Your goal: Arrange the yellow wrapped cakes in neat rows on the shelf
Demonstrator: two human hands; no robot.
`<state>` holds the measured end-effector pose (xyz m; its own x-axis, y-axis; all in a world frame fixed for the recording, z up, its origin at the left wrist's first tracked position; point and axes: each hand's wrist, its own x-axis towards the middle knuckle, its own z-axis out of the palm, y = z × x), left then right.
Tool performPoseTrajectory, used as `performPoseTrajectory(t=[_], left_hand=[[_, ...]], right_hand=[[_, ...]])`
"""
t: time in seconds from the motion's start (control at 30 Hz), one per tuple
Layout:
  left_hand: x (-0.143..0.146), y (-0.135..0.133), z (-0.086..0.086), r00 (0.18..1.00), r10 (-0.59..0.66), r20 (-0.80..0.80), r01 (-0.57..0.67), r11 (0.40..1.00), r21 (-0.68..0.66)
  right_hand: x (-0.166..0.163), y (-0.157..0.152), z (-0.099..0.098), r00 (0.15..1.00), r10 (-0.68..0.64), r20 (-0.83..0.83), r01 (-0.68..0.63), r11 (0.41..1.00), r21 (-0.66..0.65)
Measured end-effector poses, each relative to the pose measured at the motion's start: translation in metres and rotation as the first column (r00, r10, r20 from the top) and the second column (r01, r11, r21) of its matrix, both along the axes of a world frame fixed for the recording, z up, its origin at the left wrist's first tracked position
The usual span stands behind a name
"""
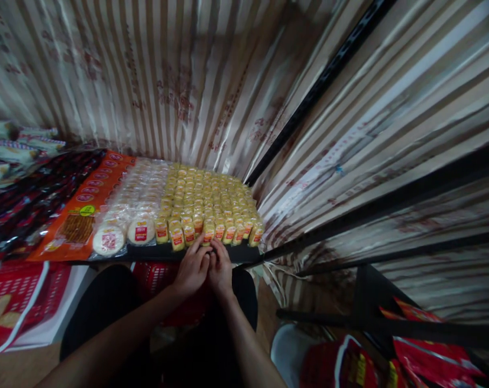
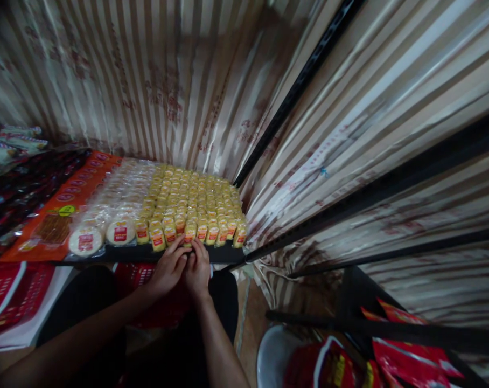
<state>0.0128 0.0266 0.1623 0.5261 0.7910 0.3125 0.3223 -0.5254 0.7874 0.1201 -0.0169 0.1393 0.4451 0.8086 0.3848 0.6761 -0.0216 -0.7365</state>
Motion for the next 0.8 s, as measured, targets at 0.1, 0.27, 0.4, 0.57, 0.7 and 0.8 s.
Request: performPoseTrajectory(t=[0.1, 0.27, 0.4, 0.57, 0.7, 0.8], left_hand=[[0.002, -0.006, 0.008, 0.999, -0.027, 0.047, 0.027, 1.0, -0.01], [0.024, -0.015, 0.024, 0.986, -0.133, 0.097, 0.138, 0.989, -0.047], [0.06, -0.021, 0.028, 0.966, -0.2, 0.162, 0.212, 0.975, -0.066], [0.104, -0.025, 0.021, 0.965, -0.209, 0.157, 0.224, 0.971, -0.083], [0.123, -0.024, 0.015, 0.979, -0.173, 0.111, 0.184, 0.978, -0.097], [0.129, -0.022, 0.011, 0.979, -0.182, 0.094, 0.191, 0.977, -0.099]], right_hand=[[-0.001, -0.007, 0.009, 0.999, -0.029, -0.031, 0.029, 0.999, 0.018], [0.01, -0.025, 0.02, 0.982, -0.173, -0.071, 0.175, 0.984, 0.03], [0.038, -0.037, 0.019, 0.96, -0.27, -0.068, 0.273, 0.961, 0.048], [0.074, -0.04, 0.005, 0.939, -0.34, -0.054, 0.343, 0.937, 0.071], [0.088, -0.034, -0.013, 0.932, -0.361, -0.041, 0.364, 0.929, 0.073], [0.093, -0.03, -0.023, 0.937, -0.347, -0.036, 0.349, 0.934, 0.08]])
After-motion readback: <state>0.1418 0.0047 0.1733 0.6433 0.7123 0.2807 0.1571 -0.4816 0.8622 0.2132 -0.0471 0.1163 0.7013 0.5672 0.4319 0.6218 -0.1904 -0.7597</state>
